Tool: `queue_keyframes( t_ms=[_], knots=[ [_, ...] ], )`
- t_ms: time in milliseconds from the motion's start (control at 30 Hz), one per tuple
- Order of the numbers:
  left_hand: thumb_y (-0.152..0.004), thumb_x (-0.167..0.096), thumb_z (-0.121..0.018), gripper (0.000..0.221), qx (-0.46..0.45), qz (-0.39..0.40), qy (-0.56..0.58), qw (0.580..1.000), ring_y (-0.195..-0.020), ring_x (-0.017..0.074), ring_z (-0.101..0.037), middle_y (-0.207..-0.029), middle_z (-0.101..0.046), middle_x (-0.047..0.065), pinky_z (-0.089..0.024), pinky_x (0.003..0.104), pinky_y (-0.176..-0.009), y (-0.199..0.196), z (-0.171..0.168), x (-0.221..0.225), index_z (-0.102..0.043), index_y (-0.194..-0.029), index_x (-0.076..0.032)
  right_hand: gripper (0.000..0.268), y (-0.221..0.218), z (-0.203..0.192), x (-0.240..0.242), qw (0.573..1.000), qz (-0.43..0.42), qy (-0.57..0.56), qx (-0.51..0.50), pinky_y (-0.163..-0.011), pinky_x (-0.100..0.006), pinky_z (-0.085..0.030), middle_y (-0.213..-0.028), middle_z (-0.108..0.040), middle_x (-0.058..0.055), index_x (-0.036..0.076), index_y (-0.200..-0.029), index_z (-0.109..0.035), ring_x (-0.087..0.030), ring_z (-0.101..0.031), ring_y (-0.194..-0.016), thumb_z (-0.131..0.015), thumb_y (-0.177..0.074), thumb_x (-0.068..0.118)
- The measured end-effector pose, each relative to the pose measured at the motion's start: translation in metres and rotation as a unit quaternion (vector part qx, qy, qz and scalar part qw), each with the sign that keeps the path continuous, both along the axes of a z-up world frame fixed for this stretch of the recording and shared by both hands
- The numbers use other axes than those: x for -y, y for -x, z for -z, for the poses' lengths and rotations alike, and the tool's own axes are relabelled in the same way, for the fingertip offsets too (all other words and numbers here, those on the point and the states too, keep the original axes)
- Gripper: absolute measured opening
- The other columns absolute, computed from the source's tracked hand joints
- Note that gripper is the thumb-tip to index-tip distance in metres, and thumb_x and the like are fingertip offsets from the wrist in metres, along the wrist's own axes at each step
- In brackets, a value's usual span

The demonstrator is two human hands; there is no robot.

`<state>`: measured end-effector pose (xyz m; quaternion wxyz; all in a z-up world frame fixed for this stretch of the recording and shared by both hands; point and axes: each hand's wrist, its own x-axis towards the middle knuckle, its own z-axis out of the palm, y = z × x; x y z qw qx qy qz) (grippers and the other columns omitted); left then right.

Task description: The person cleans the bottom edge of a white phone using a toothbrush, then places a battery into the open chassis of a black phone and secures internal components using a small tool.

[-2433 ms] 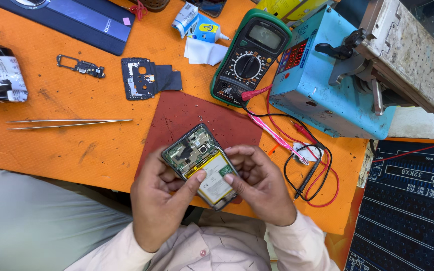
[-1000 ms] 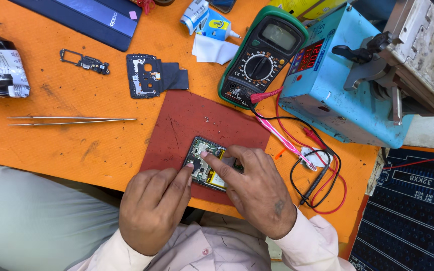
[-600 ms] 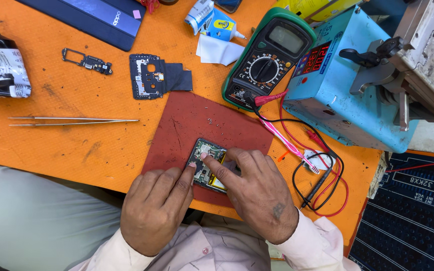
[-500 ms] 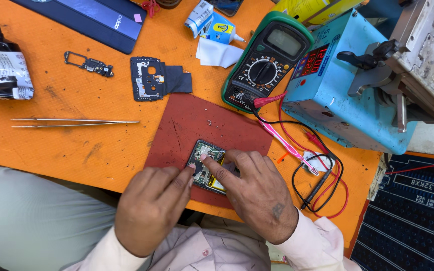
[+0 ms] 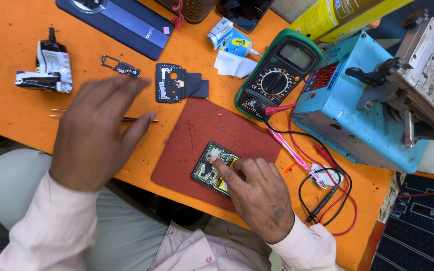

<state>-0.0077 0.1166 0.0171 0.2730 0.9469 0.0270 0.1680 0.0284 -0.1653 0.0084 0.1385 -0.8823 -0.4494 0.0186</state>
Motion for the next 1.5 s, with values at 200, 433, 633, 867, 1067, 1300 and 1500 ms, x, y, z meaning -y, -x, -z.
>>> queue_keyframes(
  t_ms=[200, 433, 633, 867, 1067, 1300, 1500],
  knots=[
    [-0.076, -0.013, -0.084, 0.071, -0.009, 0.082, -0.043, 0.996, -0.120, 0.0376, -0.055, -0.137, -0.062, 0.019, -0.046, 0.044, -0.105, -0.031, 0.004, -0.019, -0.058, -0.140, 0.004, 0.049, 0.001, 0.004, 0.004, 1.000, -0.003, -0.005, 0.003, -0.073, -0.039, -0.044, -0.090, -0.056, -0.004, 0.017, -0.131, -0.070, -0.023, -0.056, -0.083, -0.071, -0.083, 0.008],
    [-0.067, -0.011, -0.085, 0.076, -0.059, 0.117, -0.073, 0.989, -0.124, 0.0383, -0.053, -0.136, -0.062, 0.020, -0.045, 0.044, -0.103, -0.057, 0.019, -0.017, -0.059, -0.137, 0.004, 0.049, 0.000, 0.003, 0.004, 1.000, -0.003, -0.026, 0.005, -0.073, -0.038, -0.044, -0.090, -0.055, -0.004, 0.017, -0.130, -0.071, -0.023, -0.055, -0.083, -0.071, -0.082, 0.008],
    [-0.065, -0.011, -0.085, 0.073, -0.086, 0.100, -0.082, 0.988, -0.122, 0.0350, -0.055, -0.129, -0.065, 0.017, -0.047, 0.043, -0.104, -0.059, 0.022, -0.016, -0.063, -0.133, 0.002, 0.047, 0.000, 0.002, 0.004, 1.000, 0.004, -0.022, -0.009, -0.073, -0.038, -0.044, -0.089, -0.055, -0.003, 0.018, -0.129, -0.071, -0.022, -0.055, -0.082, -0.070, -0.083, 0.007],
    [-0.068, -0.011, -0.085, 0.068, -0.009, 0.093, -0.094, 0.991, -0.121, 0.0368, -0.057, -0.128, -0.065, 0.019, -0.047, 0.044, -0.106, -0.044, 0.008, -0.012, -0.064, -0.130, 0.003, 0.049, 0.002, 0.002, 0.004, 1.000, 0.003, -0.012, -0.015, -0.076, -0.039, -0.045, -0.091, -0.055, -0.003, 0.018, -0.131, -0.070, -0.023, -0.055, -0.084, -0.069, -0.083, 0.007],
    [-0.070, -0.008, -0.084, 0.067, 0.023, 0.124, 0.021, 0.992, -0.115, 0.0380, -0.058, -0.122, -0.064, 0.019, -0.047, 0.046, -0.102, -0.018, -0.020, -0.008, -0.057, -0.131, 0.002, 0.050, 0.003, 0.000, 0.002, 1.000, 0.010, -0.013, 0.002, -0.074, -0.039, -0.043, -0.093, -0.058, -0.003, 0.019, -0.131, -0.070, -0.023, -0.056, -0.085, -0.071, -0.083, 0.007],
    [-0.069, -0.010, -0.083, 0.076, -0.013, 0.220, 0.144, 0.965, -0.121, 0.0366, -0.059, -0.126, -0.063, 0.017, -0.048, 0.044, -0.103, -0.006, -0.004, 0.023, -0.054, -0.138, -0.001, 0.035, 0.006, 0.005, 0.017, 0.999, 0.018, -0.035, -0.022, -0.076, -0.043, -0.045, -0.093, -0.059, -0.007, 0.011, -0.109, -0.072, -0.027, -0.059, -0.089, -0.078, -0.075, 0.009],
    [-0.065, -0.005, -0.080, 0.077, -0.064, 0.289, 0.190, 0.936, -0.122, 0.0355, -0.058, -0.128, -0.064, 0.016, -0.048, 0.042, -0.101, -0.006, 0.016, 0.041, -0.055, -0.137, 0.000, 0.021, 0.025, 0.004, 0.038, 0.952, 0.214, -0.204, -0.075, -0.085, -0.037, -0.058, -0.099, -0.070, -0.002, 0.009, -0.097, -0.070, -0.022, -0.071, -0.093, -0.067, -0.079, -0.002]
  ],
)
